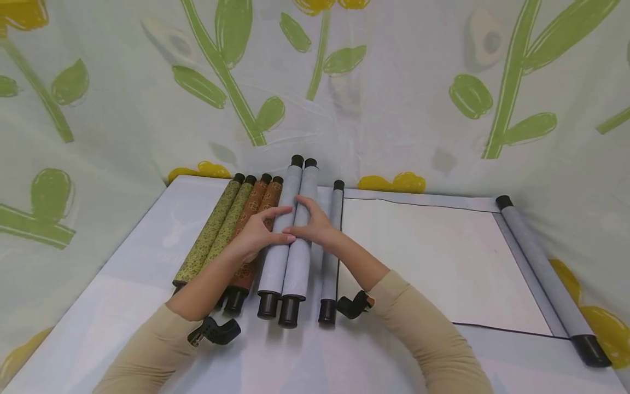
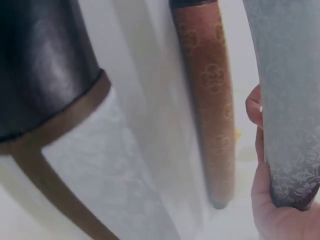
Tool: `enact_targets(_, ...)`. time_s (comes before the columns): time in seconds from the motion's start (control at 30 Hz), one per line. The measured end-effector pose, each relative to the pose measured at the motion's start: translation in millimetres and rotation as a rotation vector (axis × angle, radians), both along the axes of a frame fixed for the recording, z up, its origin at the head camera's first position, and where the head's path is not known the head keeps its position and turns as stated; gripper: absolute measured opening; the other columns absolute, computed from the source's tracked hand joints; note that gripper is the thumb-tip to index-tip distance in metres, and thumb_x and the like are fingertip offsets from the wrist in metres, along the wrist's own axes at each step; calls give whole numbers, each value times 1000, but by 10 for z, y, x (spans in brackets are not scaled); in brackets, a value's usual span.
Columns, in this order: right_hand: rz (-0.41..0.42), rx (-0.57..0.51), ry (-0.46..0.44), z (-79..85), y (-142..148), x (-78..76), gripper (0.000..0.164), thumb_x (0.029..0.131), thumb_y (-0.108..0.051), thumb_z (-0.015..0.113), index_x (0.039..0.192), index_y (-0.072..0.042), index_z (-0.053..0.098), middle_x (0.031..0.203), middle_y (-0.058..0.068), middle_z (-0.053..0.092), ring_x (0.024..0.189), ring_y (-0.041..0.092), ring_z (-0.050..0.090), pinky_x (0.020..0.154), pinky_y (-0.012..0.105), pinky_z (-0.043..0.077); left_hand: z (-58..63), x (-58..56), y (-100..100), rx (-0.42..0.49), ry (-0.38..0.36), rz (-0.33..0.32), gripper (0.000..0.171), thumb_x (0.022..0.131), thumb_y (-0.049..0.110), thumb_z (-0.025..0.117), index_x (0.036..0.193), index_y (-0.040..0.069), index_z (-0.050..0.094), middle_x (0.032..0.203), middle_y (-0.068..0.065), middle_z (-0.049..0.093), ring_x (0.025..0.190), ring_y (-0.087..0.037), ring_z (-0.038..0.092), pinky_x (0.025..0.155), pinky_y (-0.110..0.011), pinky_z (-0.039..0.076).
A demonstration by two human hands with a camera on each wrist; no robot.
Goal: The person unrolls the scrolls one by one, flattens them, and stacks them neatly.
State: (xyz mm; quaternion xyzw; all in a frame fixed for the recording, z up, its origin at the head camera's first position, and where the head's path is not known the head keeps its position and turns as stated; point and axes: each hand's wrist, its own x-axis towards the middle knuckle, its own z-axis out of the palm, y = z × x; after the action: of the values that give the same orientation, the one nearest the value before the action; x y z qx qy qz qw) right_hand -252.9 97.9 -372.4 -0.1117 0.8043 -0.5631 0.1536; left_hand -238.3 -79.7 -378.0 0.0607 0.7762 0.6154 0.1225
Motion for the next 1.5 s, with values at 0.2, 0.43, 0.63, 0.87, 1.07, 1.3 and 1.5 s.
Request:
enact_targets(0.2,9,-72,-32,91,132,69,85,81,-11,71,150,-26,24,153,15,17,133,34,26,107,56,25,102,58,40,68,-40,-10,73,74,7,79,138,24,49,145,-8,37,118,-34,50,90,-46,48)
enact_targets(0.43,-38,-95,-75,125,248,148,85,80,-4,63,150,-28,22,153,14,14,129,36,29,105,55,29,141,111,120,125,-110,-9,71,74,-3,71,136,24,52,142,-13,40,117,-37,50,90,-47,48)
enact_targets(0.63,-86,-118,-63,149,300,183,75,80,-1,55,147,-24,33,153,12,18,126,34,29,100,50,31,130,127,176,161,-84,4,64,74,-8,58,132,19,57,138,-15,44,113,-31,50,88,-39,45)
enact_targets(0.87,-178,-46,49,150,297,204,71,78,-8,72,142,-18,43,152,11,28,129,33,33,103,54,33,104,154,331,50,73,12,55,79,6,71,131,17,57,141,-11,44,120,-29,45,93,-42,42)
enact_targets(1.07,-191,14,46,154,348,217,80,73,-3,74,144,-20,40,153,11,27,128,34,34,103,54,33,67,171,404,-33,122,22,62,72,14,81,129,19,58,140,-9,46,124,-28,43,100,-48,37)
enact_targets(1.3,-159,68,-4,195,451,209,85,76,4,60,149,-24,29,156,12,18,133,36,26,104,59,30,53,189,391,-32,127,11,61,76,4,71,133,17,54,142,-12,43,125,-33,43,97,-53,40)
enact_targets(1.5,-162,84,-48,209,559,241,76,80,-2,55,149,-25,30,156,13,15,132,38,25,102,63,30,32,185,395,-13,116,7,61,77,1,59,136,18,53,142,-15,42,121,-33,45,87,-46,47)
